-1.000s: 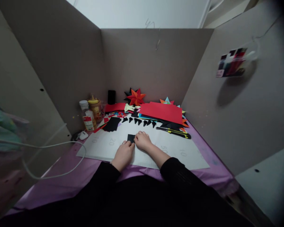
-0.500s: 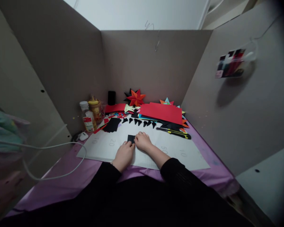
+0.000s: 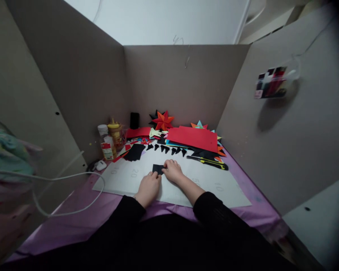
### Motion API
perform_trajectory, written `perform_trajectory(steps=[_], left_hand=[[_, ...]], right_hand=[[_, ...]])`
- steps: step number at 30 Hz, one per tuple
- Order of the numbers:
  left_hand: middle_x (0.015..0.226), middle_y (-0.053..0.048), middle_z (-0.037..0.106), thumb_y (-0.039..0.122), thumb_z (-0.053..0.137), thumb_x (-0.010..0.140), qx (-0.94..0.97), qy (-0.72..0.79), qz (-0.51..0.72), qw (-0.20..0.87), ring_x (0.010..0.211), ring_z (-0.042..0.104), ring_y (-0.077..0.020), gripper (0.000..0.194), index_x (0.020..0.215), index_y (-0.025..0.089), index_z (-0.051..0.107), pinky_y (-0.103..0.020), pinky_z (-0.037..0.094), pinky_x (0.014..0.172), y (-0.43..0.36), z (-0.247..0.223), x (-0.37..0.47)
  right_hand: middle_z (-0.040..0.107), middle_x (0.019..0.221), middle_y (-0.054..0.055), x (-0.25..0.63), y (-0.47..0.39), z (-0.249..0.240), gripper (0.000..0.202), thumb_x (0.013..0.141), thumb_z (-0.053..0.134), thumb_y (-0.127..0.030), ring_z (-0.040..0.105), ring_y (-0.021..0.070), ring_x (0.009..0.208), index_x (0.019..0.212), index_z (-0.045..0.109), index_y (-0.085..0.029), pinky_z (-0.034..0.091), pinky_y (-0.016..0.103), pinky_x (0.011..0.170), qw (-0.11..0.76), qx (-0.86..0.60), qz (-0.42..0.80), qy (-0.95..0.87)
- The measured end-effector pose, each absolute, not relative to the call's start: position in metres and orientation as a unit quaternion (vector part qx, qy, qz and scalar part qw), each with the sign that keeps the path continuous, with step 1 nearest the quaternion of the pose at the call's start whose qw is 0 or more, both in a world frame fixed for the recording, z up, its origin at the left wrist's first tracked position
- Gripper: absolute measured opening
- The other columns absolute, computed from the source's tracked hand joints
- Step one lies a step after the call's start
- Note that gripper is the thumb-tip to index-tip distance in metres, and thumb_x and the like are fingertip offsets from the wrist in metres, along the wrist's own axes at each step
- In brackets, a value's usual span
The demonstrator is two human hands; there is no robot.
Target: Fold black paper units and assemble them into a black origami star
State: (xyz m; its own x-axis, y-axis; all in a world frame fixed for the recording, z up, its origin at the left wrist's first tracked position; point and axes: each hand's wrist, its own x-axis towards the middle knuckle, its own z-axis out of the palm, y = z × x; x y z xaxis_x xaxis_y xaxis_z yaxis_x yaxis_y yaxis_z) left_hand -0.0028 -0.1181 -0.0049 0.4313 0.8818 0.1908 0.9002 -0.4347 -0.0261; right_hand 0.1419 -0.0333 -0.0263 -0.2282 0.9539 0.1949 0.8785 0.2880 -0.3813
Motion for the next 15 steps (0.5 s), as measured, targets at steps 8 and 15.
perform_trajectory(steps=[8,15], left_hand=[[0.094,-0.013,0.054,0.011,0.038,0.083,-0.822,-0.560,-0.078,0.074,0.090,0.051,-0.0241,0.030,0.107,0.011,0.055,-0.036,0.042,0.072,-0.113,-0.002,0.005],[0.089,-0.009,0.056,0.016,0.043,0.083,-0.800,-0.582,-0.137,0.048,0.086,0.052,-0.0221,0.020,0.086,0.017,0.063,-0.034,0.040,0.074,-0.102,-0.001,-0.017]], right_hand=[[0.060,0.100,0.006,0.153,-0.033,-0.025,0.028,0.074,0.045,-0.001,0.049,0.0161,0.099,0.089,0.062,-0.019,0.037,0.029,0.089,0.320,-0.459,0.107,-0.822],[0.068,0.101,0.004,0.151,-0.031,-0.034,0.033,0.075,0.049,-0.003,0.057,0.0168,0.098,0.092,0.069,-0.022,0.042,0.033,0.089,0.294,-0.381,0.159,-0.862]])
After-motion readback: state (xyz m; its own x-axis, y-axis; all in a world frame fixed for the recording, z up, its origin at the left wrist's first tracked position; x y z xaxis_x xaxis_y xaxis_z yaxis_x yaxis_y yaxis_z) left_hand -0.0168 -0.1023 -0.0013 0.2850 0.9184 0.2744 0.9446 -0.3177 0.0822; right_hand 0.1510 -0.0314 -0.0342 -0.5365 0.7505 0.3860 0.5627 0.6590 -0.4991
